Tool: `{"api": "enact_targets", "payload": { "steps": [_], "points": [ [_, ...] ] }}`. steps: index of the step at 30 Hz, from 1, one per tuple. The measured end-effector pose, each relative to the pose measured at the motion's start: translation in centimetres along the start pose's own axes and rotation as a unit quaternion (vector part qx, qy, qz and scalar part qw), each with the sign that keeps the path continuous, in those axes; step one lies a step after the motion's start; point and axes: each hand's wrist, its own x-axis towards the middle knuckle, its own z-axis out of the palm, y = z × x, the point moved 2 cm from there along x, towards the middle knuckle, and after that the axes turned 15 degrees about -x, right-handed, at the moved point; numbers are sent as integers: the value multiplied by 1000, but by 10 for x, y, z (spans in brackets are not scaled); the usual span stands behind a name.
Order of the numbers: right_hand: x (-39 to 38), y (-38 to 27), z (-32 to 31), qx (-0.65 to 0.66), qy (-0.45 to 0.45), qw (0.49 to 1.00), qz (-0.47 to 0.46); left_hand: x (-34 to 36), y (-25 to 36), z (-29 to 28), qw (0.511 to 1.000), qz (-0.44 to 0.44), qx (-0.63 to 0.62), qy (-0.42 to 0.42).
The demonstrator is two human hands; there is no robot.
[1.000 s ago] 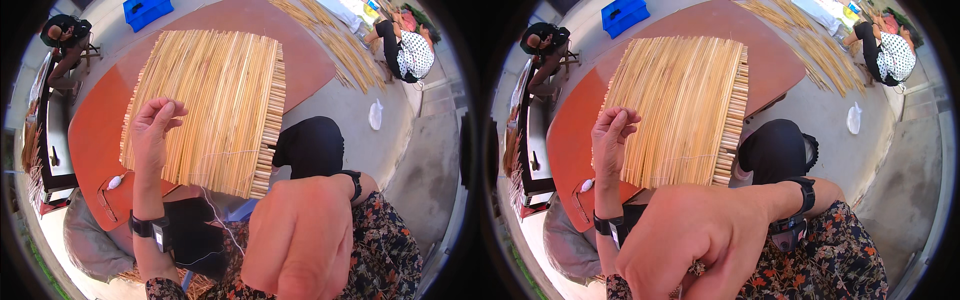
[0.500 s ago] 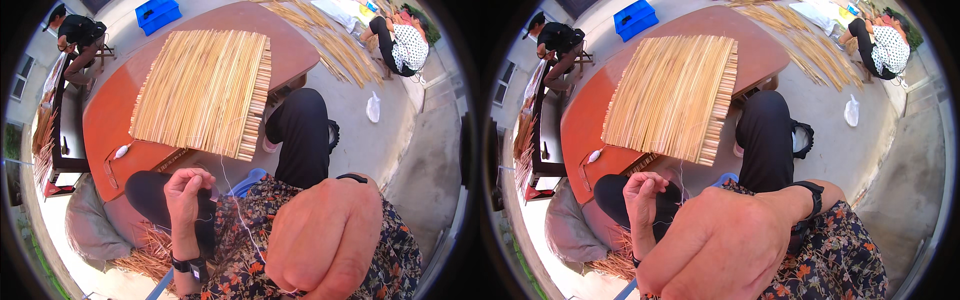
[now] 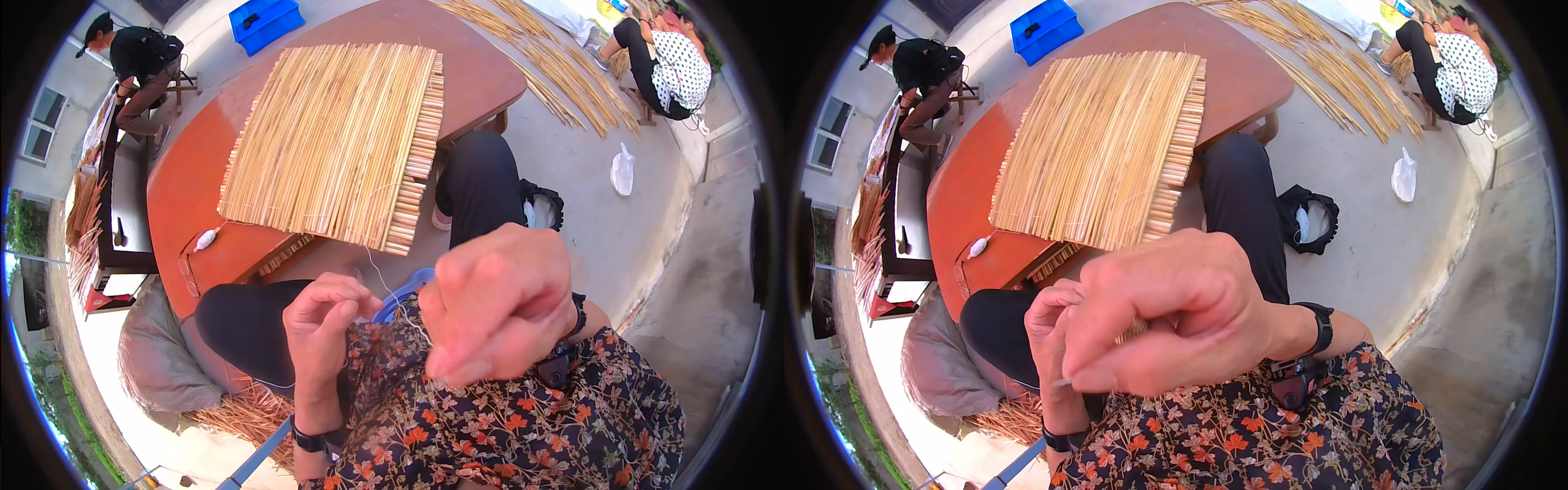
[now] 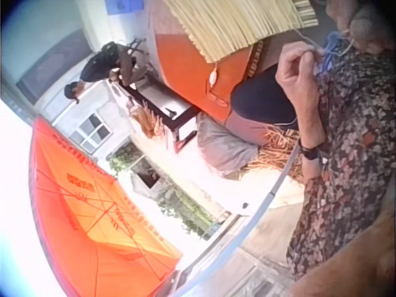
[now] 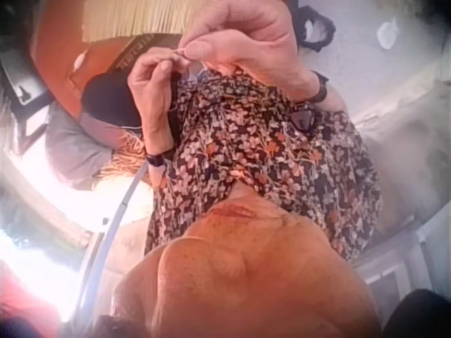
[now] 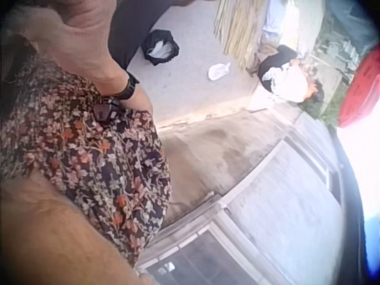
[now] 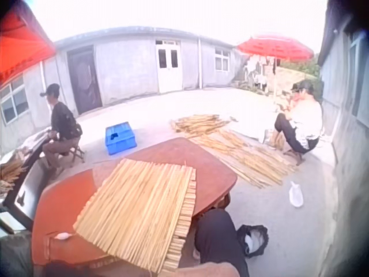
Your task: The person assembles a straw mat by aligning straw stalks on a table and threading a long white cord through them using a large needle, occasionally reaching into a bag for supplies.
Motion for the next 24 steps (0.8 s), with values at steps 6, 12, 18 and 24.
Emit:
{"api": "enact_targets", "payload": {
  "steps": [6, 12, 18, 24],
  "points": [
    [7, 70, -3, -4, 119, 976, 183, 30, -10, 11, 998, -33, -42, -15],
    [11, 86, -1, -20, 89, 976, 200, 38, -17, 0, 998, -41, -40, 1],
    [11, 95, -1, -43, 42, 978, 198, 34, -18, -12, 998, -65, -23, -10],
    [12, 100, 1, -66, 10, 975, 212, 26, -22, -28, 994, -107, 26, 11]
  ]
}}
